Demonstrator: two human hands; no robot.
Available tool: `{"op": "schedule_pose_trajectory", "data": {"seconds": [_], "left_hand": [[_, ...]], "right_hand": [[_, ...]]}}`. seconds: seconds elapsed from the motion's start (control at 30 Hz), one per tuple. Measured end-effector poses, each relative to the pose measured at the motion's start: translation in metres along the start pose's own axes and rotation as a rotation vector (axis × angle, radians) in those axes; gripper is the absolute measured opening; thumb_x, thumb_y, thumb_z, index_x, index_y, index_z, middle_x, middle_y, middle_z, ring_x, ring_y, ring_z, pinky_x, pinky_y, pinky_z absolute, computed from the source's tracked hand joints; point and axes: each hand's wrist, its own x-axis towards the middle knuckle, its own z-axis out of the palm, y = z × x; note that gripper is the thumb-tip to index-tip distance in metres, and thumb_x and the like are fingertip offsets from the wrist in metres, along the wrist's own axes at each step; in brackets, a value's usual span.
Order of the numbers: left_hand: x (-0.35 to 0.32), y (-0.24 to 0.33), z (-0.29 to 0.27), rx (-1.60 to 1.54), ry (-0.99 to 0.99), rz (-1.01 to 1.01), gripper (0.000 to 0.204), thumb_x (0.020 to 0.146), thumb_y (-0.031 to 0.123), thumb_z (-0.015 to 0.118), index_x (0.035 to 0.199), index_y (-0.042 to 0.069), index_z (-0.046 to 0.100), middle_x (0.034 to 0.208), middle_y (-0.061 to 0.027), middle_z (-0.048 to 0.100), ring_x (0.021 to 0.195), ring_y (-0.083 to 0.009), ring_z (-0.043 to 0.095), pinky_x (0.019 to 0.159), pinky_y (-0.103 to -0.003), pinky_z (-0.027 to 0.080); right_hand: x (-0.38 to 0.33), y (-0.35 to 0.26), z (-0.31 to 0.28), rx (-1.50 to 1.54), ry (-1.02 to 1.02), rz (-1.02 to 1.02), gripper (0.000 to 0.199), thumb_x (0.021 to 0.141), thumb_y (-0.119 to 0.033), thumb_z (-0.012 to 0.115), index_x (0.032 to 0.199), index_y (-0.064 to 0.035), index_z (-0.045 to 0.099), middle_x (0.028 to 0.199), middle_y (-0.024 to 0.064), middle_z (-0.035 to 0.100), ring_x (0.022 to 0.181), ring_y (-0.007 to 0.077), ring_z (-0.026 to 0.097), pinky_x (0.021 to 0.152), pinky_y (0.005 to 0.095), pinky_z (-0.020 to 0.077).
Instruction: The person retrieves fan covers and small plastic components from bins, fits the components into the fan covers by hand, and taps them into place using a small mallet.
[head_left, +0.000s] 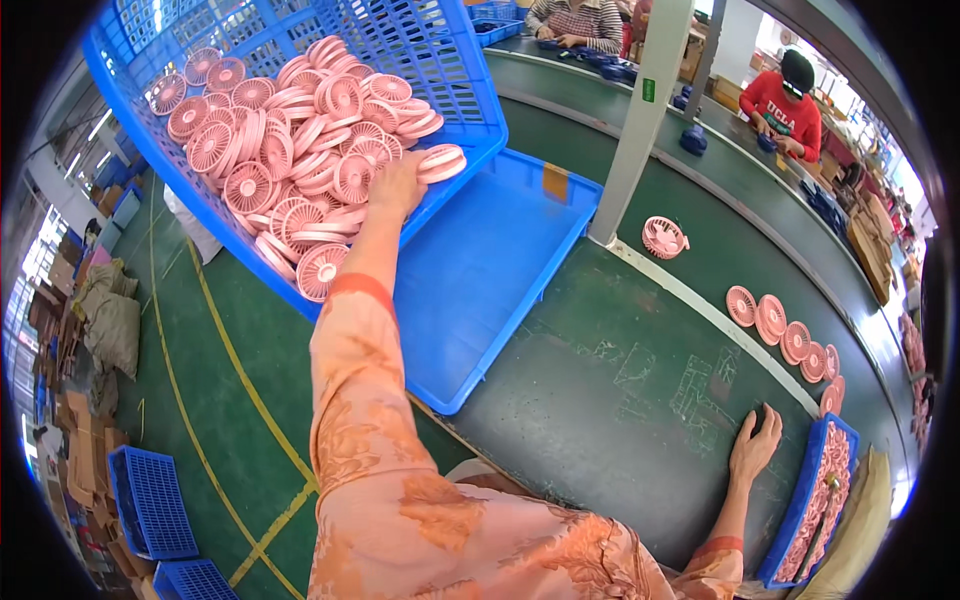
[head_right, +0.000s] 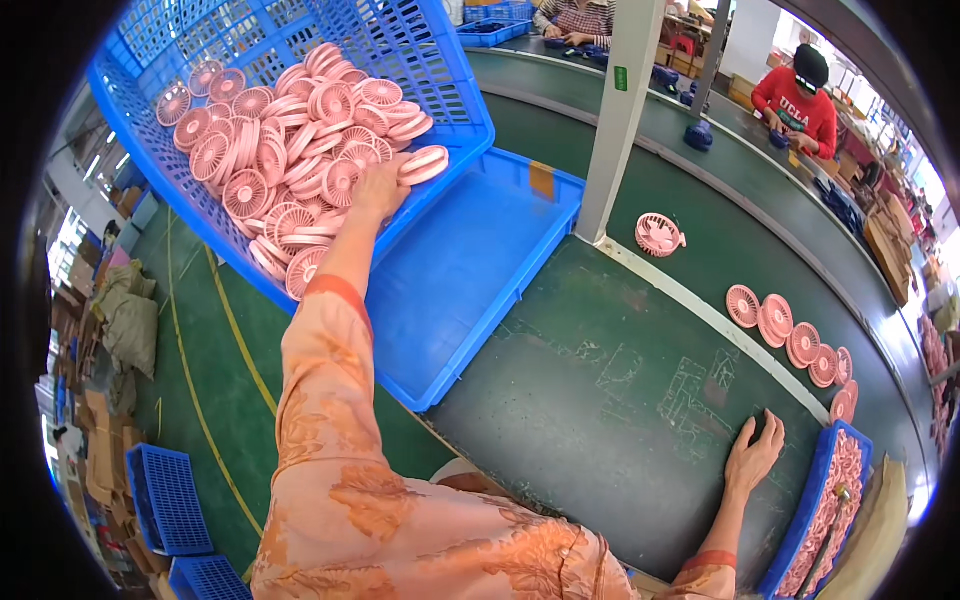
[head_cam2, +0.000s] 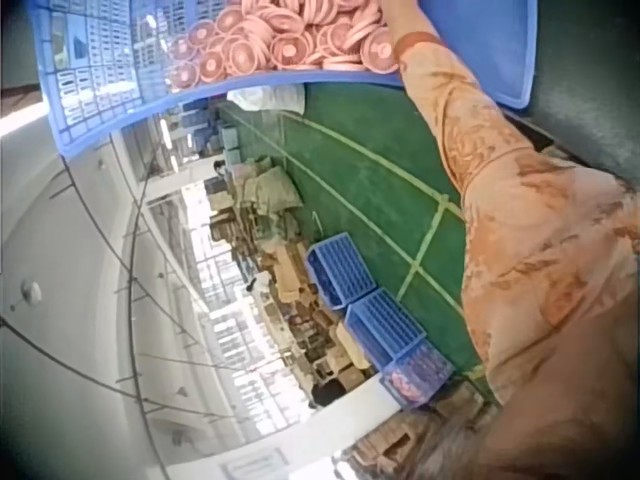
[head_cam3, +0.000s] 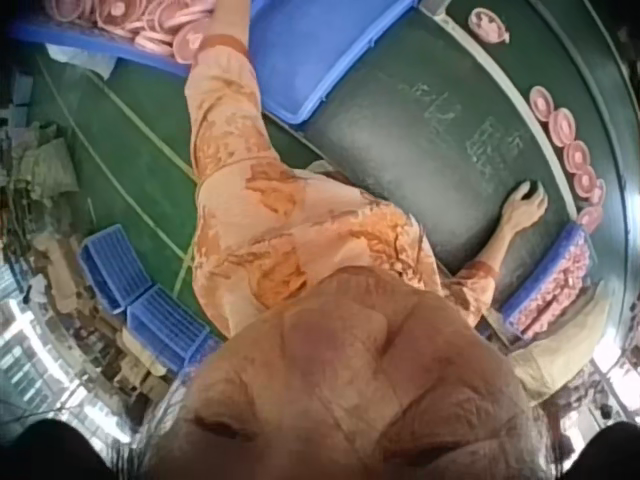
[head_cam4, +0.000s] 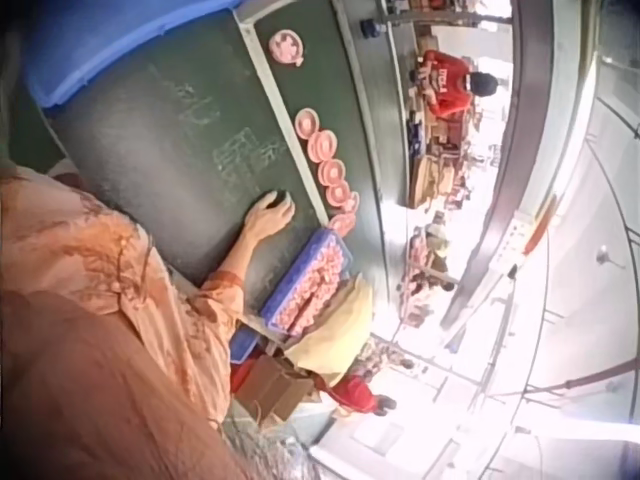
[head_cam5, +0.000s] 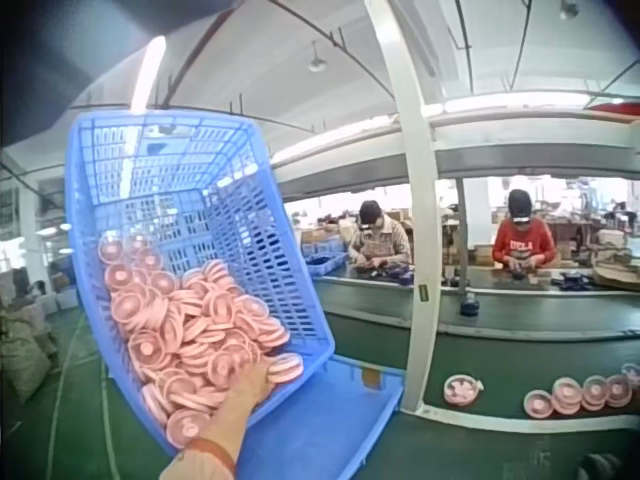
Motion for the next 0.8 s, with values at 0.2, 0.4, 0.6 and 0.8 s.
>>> {"op": "schedule_pose_trajectory", "data": {"seconds": [0.2,0.4,0.6,0.8], "left_hand": [[-0.06,0.055,-0.027,-0.069,0.14,0.26,0.03,0.087,0.017,0.065,0.116,0.023,0.07,0.115,-0.0148,0.069,0.093,-0.0385,0.069,0.079,-0.052,0.057],[-0.106,0.093,-0.015,0.158,0.286,0.5,0.021,0.082,0.007,0.065,0.1,0.015,0.073,0.113,-0.0105,0.066,0.099,-0.0327,0.069,0.078,-0.045,0.06],[-0.151,0.11,-0.067,-0.108,-0.241,0.392,0.071,0.078,0.033,0.079,0.144,0.026,0.053,0.147,-0.0142,0.052,0.131,-0.0348,0.055,0.103,-0.047,0.051],[-0.17,0.032,-0.118,0.276,-0.071,0.065,0.126,0.049,0.051,0.095,0.156,0.031,0.032,0.161,-0.0175,0.032,0.15,-0.0418,0.025,0.116,-0.065,0.025]], "right_hand": [[-0.001,0.003,-0.001,-0.025,0.017,-0.027,0.035,0.097,-0.021,0.061,0.127,-0.0013,0.06,0.13,0.0203,0.058,0.118,0.0385,0.055,0.102,0.0454,0.0438],[-0.002,0.005,-0.001,-0.021,-0.004,-0.029,0.035,0.098,-0.021,0.06,0.127,-0.0016,0.06,0.13,0.0193,0.058,0.118,0.0381,0.056,0.102,0.0455,0.0435],[-0.001,0.005,0.001,-0.013,-0.011,-0.032,0.035,0.098,-0.023,0.059,0.126,-0.0024,0.061,0.129,0.018,0.059,0.118,0.0376,0.055,0.102,0.0454,0.0437],[-0.002,0.008,0.0,-0.026,-0.018,-0.015,0.035,0.099,-0.024,0.059,0.127,-0.0029,0.061,0.129,0.0183,0.06,0.119,0.0378,0.056,0.102,0.0447,0.0437]]}}
